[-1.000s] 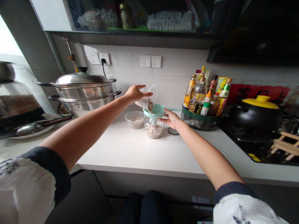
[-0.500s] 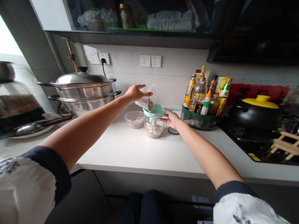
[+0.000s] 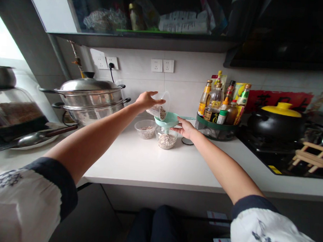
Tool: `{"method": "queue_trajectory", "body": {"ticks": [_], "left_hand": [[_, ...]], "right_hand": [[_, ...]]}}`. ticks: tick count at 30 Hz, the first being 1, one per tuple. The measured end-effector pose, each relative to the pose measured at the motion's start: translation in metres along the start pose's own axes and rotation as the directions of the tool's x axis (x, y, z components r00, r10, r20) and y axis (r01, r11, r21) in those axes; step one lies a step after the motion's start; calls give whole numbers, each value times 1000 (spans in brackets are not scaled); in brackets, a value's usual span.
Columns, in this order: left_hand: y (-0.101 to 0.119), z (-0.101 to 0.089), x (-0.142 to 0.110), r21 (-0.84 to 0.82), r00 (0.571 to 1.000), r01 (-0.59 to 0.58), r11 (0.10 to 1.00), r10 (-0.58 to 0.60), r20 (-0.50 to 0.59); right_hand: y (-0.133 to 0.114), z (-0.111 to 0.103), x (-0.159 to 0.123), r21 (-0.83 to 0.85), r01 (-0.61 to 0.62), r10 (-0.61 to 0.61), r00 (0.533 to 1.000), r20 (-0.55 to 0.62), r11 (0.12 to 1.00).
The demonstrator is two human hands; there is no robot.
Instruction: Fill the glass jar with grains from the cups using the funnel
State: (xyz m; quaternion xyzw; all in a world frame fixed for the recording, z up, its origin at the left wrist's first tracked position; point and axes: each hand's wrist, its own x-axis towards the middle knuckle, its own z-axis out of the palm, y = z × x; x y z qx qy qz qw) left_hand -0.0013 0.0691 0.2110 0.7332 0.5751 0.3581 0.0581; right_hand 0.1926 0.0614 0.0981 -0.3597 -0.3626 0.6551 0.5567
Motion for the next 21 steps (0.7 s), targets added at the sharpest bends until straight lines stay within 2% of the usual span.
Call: {"method": "queue_trajectory", "body": {"ticks": [21], "left_hand": [[0,0,1,11,1000,9,1000,-9,8]], "right_hand": [[1,-1,2,15,0,0,1000,-3,1000]]}}
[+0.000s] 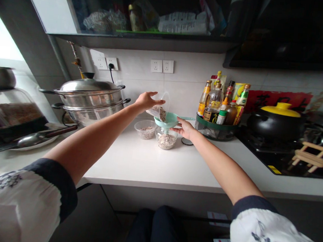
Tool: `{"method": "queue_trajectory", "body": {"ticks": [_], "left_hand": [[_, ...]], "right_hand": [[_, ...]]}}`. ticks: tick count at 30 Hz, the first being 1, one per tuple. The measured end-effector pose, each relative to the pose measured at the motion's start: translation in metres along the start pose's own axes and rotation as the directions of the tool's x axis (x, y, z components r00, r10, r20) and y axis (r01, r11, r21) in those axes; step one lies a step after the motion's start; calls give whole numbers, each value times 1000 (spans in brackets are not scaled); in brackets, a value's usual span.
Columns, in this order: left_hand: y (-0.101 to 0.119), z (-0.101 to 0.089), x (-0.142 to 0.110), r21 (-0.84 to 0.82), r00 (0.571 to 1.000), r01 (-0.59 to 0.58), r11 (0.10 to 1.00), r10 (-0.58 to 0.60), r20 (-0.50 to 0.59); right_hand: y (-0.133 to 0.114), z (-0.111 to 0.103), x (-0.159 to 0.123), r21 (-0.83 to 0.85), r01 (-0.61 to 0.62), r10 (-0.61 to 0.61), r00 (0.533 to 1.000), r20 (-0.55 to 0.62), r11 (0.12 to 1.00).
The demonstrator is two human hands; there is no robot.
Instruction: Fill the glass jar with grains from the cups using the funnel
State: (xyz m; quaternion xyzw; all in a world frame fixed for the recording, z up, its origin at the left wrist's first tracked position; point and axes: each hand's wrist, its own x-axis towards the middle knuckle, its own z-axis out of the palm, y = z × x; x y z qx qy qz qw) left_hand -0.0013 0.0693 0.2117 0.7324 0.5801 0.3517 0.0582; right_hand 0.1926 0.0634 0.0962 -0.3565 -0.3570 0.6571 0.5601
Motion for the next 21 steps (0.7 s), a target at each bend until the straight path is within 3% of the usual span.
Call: {"method": "queue_trajectory", "body": {"ticks": [21], "left_hand": [[-1,0,1,6,1000,-6,1000,6,-6]], "right_hand": [[0,0,0,0,9,-9,1000,9,1000]]}}
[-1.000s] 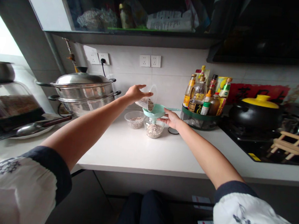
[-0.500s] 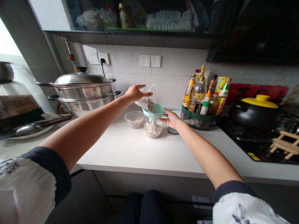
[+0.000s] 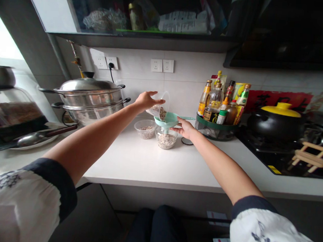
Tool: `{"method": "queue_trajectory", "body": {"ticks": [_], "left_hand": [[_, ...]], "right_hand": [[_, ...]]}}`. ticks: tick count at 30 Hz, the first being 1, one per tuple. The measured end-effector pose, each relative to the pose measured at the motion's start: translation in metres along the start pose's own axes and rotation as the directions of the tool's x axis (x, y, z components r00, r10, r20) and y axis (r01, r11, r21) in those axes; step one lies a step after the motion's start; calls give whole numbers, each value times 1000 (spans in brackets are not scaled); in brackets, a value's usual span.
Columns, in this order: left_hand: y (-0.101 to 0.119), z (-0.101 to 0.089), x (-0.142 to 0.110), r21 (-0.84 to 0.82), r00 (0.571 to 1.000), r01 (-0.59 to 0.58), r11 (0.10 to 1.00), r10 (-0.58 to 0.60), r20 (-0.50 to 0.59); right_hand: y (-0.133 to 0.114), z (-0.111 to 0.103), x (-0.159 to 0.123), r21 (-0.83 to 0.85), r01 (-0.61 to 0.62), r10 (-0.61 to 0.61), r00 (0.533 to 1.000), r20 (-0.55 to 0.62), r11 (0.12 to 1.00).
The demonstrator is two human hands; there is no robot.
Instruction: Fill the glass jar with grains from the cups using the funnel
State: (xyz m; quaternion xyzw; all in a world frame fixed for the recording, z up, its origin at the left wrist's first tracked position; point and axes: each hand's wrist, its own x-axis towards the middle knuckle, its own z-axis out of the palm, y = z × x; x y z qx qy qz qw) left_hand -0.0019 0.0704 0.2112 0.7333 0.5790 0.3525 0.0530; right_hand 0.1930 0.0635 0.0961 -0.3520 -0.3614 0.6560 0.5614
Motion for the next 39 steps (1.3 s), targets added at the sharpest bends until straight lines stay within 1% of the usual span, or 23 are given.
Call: {"method": "queue_trajectory", "body": {"ticks": [18,22,39], "left_hand": [[1,0,-1,-3,1000,-3,1000,3,2],[2,-1,-1,-2,1000,-1,1000,1,3],[4,1,-1,13,1000,-26,1000,26,1]], "right_hand": [[0,-1,2,-7,-16,16,1000,0,1000],[0,-1,1,-3,-5,5,1000,5,1000],[1,1,0,-7,-6,6,1000,0,1000]]}}
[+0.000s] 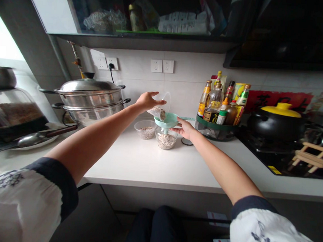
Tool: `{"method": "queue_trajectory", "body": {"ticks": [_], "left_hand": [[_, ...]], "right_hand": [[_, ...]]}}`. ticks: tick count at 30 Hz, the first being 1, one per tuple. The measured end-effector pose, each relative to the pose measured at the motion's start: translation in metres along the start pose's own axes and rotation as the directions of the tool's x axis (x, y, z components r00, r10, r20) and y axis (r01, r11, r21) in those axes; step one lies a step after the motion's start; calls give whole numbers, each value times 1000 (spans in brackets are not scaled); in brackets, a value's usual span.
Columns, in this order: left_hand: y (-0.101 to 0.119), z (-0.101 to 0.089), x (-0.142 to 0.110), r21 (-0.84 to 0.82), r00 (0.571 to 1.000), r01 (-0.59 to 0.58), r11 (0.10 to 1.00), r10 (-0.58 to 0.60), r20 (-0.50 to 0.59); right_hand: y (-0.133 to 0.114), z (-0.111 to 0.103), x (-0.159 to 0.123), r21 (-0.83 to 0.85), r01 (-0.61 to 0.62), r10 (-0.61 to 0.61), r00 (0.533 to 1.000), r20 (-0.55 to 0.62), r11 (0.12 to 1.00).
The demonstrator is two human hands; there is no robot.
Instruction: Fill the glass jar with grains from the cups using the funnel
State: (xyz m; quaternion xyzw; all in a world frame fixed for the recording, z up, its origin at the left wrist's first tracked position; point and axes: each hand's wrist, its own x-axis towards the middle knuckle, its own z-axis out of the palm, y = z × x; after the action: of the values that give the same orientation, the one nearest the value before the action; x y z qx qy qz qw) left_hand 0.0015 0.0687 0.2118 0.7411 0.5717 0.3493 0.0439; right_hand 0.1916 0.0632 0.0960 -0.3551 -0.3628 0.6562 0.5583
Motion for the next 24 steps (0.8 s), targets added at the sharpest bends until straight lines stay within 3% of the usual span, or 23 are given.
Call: {"method": "queue_trajectory", "body": {"ticks": [24], "left_hand": [[-2,2,1,-20,1000,-3,1000,3,-16]], "right_hand": [[-1,1,-1,-1,5,-5,1000,-9,1000]]}}
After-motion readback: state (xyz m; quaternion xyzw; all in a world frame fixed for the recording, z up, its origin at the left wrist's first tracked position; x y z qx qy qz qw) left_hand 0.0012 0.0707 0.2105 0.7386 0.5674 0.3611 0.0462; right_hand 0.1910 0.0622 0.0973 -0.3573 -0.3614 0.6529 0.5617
